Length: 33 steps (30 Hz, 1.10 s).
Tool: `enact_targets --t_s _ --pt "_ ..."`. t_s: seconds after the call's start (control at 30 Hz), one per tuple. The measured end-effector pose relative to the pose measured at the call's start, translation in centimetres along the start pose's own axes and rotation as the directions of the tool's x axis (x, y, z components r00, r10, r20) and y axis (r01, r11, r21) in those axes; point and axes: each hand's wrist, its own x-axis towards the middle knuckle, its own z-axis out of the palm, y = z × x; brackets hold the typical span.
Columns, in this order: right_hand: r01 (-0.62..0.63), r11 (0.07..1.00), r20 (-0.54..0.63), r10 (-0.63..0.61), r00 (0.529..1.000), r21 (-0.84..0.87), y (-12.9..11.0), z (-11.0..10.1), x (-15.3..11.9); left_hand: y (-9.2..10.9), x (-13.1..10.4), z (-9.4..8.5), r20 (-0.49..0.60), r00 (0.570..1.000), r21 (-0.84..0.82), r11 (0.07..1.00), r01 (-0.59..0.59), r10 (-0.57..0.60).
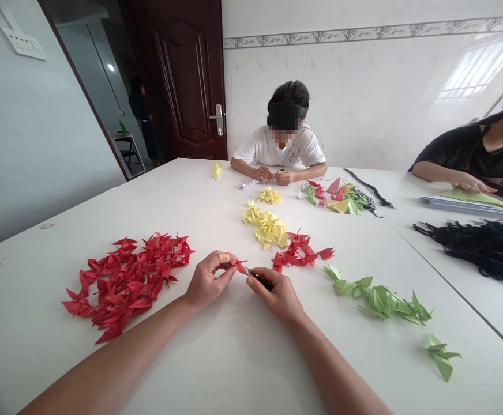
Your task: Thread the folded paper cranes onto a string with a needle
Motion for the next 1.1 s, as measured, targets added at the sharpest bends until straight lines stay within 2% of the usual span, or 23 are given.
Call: enact_targets --t_s 0.07,0.13,0.3,0.37,0.47,0.6,0.7,0.77,0.87,0.93,0.97,1.1 --pt "0.017 1.0 -0.057 -0.016 0.998 0.022 0.2 0.0 0.0 0.2 0.1 -0.1 0.032 0.993 -0.032 0.992 0.119 -0.118" --pt "0.032 0.999 -0.087 -0.028 0.996 0.04 0.4 0.1 0.0 0.4 0.1 -0.2 0.091 0.979 -0.049 0.981 0.186 -0.181" --pt "0.018 1.0 -0.09 -0.016 0.996 0.013 0.8 0.5 0.2 0.8 0.1 -0.2 0.289 0.935 -0.06 0.97 0.234 -0.208" --pt "0.002 1.0 -0.094 -0.002 0.996 -0.003 0.8 0.5 0.3 0.8 0.1 -0.2 0.335 0.921 -0.061 0.971 0.229 -0.197" --pt "0.0 0.999 -0.088 -0.005 0.996 -0.05 0.7 0.5 0.3 0.9 0.0 -0.2 0.363 0.912 -0.066 0.971 0.23 -0.191" --pt "-0.007 0.998 -0.092 0.001 0.996 -0.068 0.5 0.4 0.2 0.7 0.0 -0.2 0.383 0.894 -0.104 0.951 0.291 -0.232" --pt "-0.021 0.999 -0.184 0.014 0.983 -0.037 0.6 0.3 0.2 0.5 -0.1 -0.2 0.351 0.896 -0.089 0.943 0.32 -0.271" --pt "-0.046 0.999 -0.321 0.043 0.946 -0.002 0.7 0.2 0.3 0.4 -0.1 -0.2 0.34 0.896 -0.06 0.944 0.323 -0.285" --pt "-0.11 0.99 -0.554 0.139 0.821 0.085 0.9 -0.4 0.6 0.3 0.0 -0.2 0.337 0.892 -0.027 0.943 0.33 -0.302" --pt "-0.154 0.977 -0.638 0.212 0.74 0.146 1.1 -0.8 0.7 0.3 0.0 -0.1 0.341 0.888 -0.02 0.942 0.336 -0.31" --pt "-0.169 0.971 -0.657 0.239 0.715 0.17 1.1 -1.0 0.8 0.3 0.0 -0.1 0.342 0.887 -0.022 0.941 0.337 -0.309" --pt "-0.158 0.964 -0.674 0.262 0.691 0.213 1.6 -1.3 0.8 0.4 0.1 -0.3 0.35 0.889 -0.038 0.944 0.328 -0.295"
